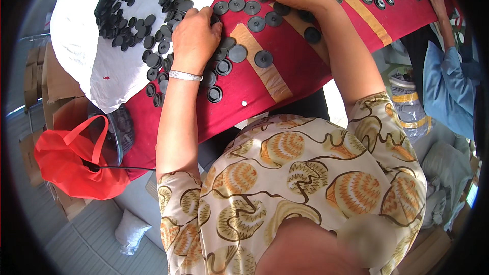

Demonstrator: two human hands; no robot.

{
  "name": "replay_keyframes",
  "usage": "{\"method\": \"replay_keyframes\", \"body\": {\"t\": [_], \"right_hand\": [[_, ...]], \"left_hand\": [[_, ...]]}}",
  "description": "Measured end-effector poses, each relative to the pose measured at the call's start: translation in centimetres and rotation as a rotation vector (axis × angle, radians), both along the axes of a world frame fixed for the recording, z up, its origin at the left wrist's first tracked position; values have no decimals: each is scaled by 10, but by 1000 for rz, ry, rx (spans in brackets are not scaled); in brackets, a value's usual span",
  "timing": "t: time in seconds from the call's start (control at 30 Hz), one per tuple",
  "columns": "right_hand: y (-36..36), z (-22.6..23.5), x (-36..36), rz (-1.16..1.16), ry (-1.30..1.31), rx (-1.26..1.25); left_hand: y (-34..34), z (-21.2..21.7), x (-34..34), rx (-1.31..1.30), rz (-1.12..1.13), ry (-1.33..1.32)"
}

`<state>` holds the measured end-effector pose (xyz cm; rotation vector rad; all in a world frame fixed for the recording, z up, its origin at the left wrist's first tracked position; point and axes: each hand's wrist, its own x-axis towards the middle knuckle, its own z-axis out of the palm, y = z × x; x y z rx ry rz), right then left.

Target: The person empties black rubber grommets from a bag onto the table, fits metal rings into the grommets by hand, and organizes the assembled pieces into rows on the table.

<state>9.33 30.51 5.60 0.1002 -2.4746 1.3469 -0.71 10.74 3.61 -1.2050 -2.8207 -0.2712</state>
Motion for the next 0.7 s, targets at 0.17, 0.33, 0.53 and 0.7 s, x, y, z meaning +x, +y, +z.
{"method": "replay_keyframes", "body": {"t": [0.17,0.33,0.53,0.7], "right_hand": [[23,-29,-25,-45,19,75],[23,-30,-35,-161,57,69],[-30,-52,-38,-186,203,609],[-24,-61,-37,-116,201,599]], "left_hand": [[-1,-1,-4,130,-18,6],[-24,2,-8,749,252,-688],[-48,-18,-19,1390,-64,-1616],[-43,-17,-9,1492,-303,-1916]]}}
